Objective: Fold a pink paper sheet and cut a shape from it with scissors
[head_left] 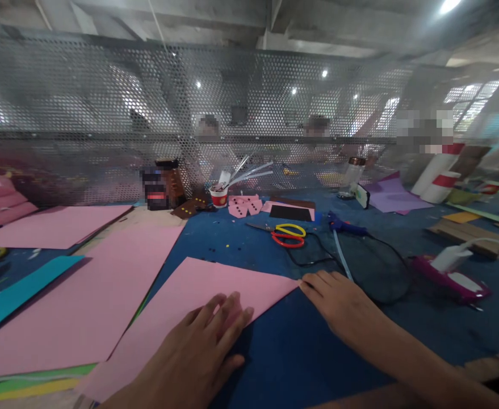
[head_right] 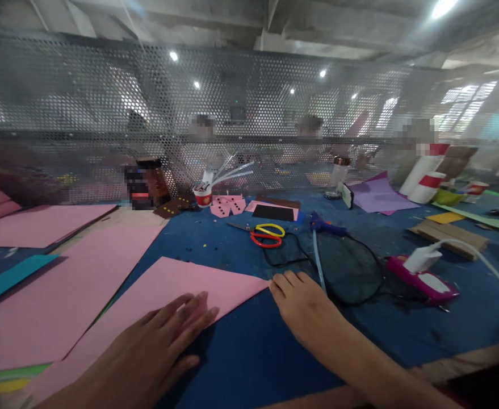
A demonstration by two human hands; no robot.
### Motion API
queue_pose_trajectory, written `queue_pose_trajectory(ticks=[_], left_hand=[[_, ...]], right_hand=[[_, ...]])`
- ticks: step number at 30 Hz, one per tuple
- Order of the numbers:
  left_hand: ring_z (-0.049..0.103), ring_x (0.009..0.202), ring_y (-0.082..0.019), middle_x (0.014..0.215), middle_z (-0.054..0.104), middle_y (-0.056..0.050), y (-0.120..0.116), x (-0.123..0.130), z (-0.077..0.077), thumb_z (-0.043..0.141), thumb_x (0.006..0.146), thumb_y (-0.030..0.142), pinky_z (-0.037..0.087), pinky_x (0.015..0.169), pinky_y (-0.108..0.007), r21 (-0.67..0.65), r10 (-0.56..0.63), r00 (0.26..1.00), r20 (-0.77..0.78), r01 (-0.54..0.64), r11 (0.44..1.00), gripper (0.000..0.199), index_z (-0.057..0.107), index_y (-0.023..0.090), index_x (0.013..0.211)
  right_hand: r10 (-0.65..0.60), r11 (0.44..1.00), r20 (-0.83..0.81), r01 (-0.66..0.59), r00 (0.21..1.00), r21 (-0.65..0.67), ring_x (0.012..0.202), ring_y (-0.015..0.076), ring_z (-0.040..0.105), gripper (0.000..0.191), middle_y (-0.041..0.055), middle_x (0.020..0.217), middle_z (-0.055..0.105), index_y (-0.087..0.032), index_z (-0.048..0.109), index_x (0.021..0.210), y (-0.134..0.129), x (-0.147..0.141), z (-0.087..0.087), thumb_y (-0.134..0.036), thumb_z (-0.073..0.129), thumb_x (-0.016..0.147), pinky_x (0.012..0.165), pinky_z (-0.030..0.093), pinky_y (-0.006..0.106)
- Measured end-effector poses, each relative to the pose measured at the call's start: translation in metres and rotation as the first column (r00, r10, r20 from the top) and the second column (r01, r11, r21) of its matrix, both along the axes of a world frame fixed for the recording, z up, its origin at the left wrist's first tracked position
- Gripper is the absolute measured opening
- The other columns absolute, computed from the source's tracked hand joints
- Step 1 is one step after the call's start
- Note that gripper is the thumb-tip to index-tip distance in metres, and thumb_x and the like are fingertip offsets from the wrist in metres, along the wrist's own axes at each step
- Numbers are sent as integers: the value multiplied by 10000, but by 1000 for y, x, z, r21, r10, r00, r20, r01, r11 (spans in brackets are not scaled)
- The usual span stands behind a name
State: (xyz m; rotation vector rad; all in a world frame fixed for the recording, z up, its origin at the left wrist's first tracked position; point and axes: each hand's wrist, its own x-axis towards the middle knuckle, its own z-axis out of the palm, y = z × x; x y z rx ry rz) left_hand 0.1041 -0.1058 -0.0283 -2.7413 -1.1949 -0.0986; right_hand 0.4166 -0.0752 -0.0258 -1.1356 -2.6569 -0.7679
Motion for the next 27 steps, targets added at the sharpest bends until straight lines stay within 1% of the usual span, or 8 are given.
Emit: queue_pose_trajectory(ticks=[6,11,15,20,24,27], left_hand=[[418,1340,-280,1536,364,-31,1,-1,-2,390,995,421,402,1046,-435,13,-25,1000,8,24,1000,555,201,363,1514],[423,1338,-286,1532,370,-29,1,-2,-1,385,995,425,414,1036,-447,9,-19,1000,0,19,1000,543,220,364,1509],[434,1331,-273,1523,386,-32,2,-1,-1,384,995,427,411,1041,-415,18,-26,1000,14,26,1000,533,242,360,1505],[425,1338,-276,1528,378,-24,2,-2,-2,376,994,447,409,1044,-422,38,-23,1000,16,23,999,534,243,361,1504],[420,1343,-274,1530,374,-28,1,-2,-2,375,997,438,399,1057,-422,36,-34,999,30,33,999,536,236,355,1508],[420,1344,-281,1536,362,-29,1,-1,-3,382,996,435,413,1044,-432,27,-21,1000,16,21,999,542,222,366,1509]], right_hand=[[-21,999,-23,20,1000,-49,889,231,538,347,102,1054,629,-118,606,1138,-1,0,1,-28,501,820,738,393,368],[27,997,-80,-32,996,-66,946,229,522,313,120,1090,605,-122,606,1114,1,-1,4,-27,445,864,814,404,388],[43,996,-144,-53,989,-65,926,217,519,278,114,1025,605,-133,620,1067,1,-3,8,-44,421,894,822,410,384],[68,988,-195,-93,979,-122,955,223,521,293,110,1030,616,-140,629,1093,-2,-6,7,-47,445,886,835,409,386],[40,984,-218,-76,975,-162,984,234,522,312,104,1052,623,-145,625,1133,-2,-5,3,-49,473,879,859,399,395],[24,982,-233,-66,972,-175,960,227,534,315,100,1031,630,-151,630,1132,-3,-5,4,-49,475,877,847,403,385]])
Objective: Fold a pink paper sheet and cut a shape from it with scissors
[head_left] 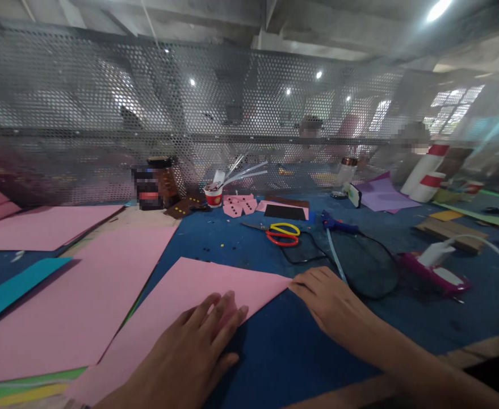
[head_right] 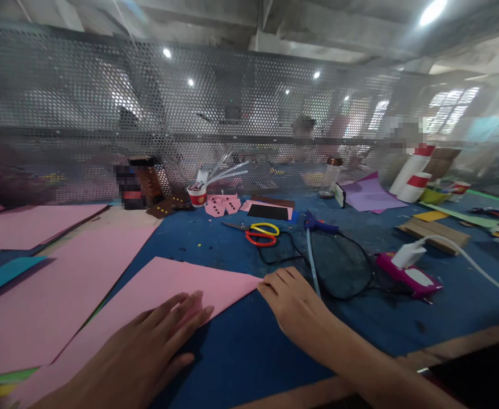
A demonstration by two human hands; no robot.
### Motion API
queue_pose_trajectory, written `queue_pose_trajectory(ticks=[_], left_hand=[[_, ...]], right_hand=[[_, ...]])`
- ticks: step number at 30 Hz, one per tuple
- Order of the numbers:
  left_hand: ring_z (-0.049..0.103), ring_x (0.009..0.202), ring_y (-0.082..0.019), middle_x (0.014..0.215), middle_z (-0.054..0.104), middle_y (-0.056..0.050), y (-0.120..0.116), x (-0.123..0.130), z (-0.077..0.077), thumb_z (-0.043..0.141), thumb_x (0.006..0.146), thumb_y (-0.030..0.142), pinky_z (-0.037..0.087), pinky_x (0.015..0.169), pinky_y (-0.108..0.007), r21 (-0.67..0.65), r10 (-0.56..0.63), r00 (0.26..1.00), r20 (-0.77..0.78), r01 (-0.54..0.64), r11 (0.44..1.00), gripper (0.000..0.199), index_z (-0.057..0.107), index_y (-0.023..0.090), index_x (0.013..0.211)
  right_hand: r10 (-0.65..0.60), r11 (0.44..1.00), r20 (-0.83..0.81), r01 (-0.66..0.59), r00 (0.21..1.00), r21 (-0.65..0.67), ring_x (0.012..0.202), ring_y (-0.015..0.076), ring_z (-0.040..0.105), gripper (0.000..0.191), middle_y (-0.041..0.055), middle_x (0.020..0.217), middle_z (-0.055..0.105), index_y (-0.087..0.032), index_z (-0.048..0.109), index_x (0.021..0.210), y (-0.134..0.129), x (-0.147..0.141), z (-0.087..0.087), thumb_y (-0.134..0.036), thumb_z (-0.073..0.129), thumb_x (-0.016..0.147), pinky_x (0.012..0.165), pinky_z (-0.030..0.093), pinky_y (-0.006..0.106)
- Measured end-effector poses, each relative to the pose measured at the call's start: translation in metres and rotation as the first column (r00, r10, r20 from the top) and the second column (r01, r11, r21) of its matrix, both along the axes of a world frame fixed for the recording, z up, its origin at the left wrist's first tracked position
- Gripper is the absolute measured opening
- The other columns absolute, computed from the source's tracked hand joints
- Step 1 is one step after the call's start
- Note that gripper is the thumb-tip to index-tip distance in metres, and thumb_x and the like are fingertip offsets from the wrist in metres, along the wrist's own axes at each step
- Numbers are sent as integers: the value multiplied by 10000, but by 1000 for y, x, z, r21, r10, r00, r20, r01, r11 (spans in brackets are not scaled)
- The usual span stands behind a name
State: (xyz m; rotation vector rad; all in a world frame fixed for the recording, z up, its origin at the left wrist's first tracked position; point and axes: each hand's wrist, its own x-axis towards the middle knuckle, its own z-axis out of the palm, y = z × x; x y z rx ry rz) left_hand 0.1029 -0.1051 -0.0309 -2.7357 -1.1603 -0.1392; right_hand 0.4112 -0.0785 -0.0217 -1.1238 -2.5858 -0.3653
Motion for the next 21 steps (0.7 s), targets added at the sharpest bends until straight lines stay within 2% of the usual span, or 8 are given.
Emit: queue_pose_trajectory(ticks=[5,11,17,21], left_hand=[[414,1346,-306,1537,358,-43,0,2,-2,397,988,443,430,1017,-460,-19,39,999,-34,-39,999,556,213,378,1508],[413,1345,-302,1539,356,-44,-1,2,1,394,991,436,420,1035,-457,-34,32,999,-27,-33,999,539,243,367,1503],[400,1355,-318,1546,339,-46,0,2,-1,399,986,448,437,1022,-486,-46,41,998,-43,-43,998,559,213,378,1509],[404,1354,-315,1543,343,-51,1,3,-2,389,991,440,437,1026,-492,-52,42,997,-66,-45,998,553,214,367,1511]], right_hand=[[-4,1000,32,4,999,7,927,215,540,326,93,992,634,-151,635,1117,-3,-3,3,-35,484,853,834,404,374],[22,999,50,-24,999,42,918,211,538,288,104,972,630,-148,647,1059,-1,-3,3,-43,462,865,820,410,369],[31,998,27,-29,999,-51,974,228,526,327,101,1053,622,-147,619,1138,-2,-2,2,-43,495,853,845,420,382],[21,997,33,-19,999,-69,965,229,530,333,98,1036,625,-155,621,1150,-4,-4,4,-49,508,855,845,429,389]])
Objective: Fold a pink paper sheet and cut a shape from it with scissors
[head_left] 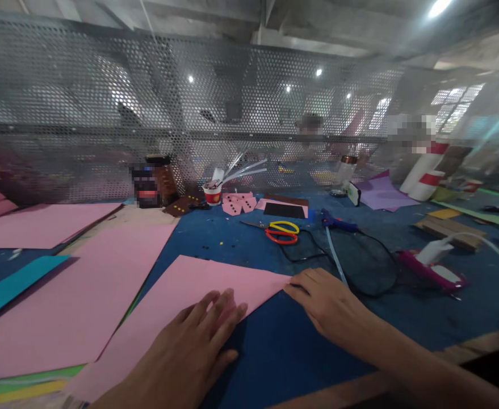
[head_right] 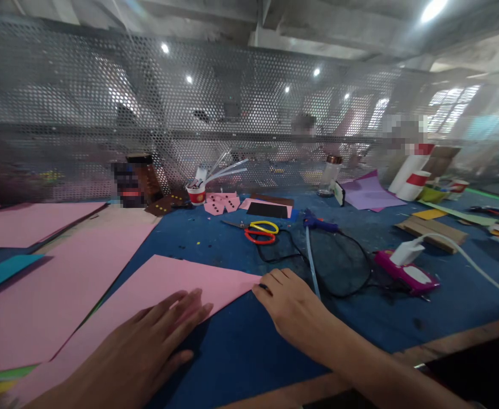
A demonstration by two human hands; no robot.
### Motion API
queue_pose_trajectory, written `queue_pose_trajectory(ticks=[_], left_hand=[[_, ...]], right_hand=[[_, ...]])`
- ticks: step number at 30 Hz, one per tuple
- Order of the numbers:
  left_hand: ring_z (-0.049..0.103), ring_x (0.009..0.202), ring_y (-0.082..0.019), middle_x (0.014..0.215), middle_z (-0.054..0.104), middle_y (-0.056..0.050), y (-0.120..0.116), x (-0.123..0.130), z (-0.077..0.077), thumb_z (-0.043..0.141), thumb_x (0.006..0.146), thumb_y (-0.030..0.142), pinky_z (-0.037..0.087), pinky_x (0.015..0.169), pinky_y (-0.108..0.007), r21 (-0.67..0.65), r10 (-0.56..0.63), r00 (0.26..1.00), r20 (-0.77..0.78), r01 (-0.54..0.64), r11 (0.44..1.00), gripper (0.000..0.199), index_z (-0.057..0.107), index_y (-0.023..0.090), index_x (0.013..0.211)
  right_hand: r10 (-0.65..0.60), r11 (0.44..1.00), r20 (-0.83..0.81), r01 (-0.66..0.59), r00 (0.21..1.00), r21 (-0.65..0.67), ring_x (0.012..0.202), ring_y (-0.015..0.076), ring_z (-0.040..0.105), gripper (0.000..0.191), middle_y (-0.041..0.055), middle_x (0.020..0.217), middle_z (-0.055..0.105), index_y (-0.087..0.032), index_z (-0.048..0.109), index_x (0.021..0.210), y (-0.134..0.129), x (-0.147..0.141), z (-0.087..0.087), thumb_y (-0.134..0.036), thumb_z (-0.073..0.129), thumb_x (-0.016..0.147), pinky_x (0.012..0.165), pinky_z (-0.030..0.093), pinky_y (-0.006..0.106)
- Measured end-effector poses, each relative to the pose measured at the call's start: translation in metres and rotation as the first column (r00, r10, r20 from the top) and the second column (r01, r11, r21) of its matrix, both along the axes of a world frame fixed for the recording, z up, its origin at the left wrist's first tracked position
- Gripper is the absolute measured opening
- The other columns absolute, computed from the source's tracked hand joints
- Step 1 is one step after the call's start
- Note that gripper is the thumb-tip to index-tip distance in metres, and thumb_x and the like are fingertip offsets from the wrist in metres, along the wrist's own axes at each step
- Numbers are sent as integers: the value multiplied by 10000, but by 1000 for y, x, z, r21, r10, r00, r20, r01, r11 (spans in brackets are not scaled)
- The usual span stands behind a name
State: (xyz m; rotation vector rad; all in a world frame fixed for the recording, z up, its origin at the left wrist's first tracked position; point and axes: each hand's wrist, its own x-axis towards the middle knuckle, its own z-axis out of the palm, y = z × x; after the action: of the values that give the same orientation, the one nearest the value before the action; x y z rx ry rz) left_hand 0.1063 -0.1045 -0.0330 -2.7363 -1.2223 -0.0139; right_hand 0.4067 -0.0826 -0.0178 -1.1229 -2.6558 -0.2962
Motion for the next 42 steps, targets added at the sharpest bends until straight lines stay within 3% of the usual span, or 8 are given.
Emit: queue_pose_trajectory(ticks=[20,33,42], left_hand=[[443,1317,-339,1525,375,-79,-1,-1,4,404,981,456,458,977,-491,3,-17,999,28,16,1000,544,271,350,1498],[438,1321,-315,1522,386,-58,-1,-1,4,414,980,446,436,1000,-472,27,-23,999,35,22,999,541,279,350,1495],[429,1328,-329,1532,366,-68,-1,1,2,413,982,434,449,991,-487,14,-13,1000,7,13,1000,546,264,345,1500]], right_hand=[[124,992,-13,-124,992,-17,1073,238,525,390,133,1181,593,-120,560,1238,0,-4,-6,-42,434,877,898,463,396],[88,995,69,-84,994,-59,1036,217,524,371,102,1120,597,-197,549,1255,-3,-12,5,-90,451,914,865,436,363],[95,995,136,-95,986,0,963,211,530,415,80,1036,600,-233,523,1280,-4,-17,5,-84,482,896,767,416,334]])
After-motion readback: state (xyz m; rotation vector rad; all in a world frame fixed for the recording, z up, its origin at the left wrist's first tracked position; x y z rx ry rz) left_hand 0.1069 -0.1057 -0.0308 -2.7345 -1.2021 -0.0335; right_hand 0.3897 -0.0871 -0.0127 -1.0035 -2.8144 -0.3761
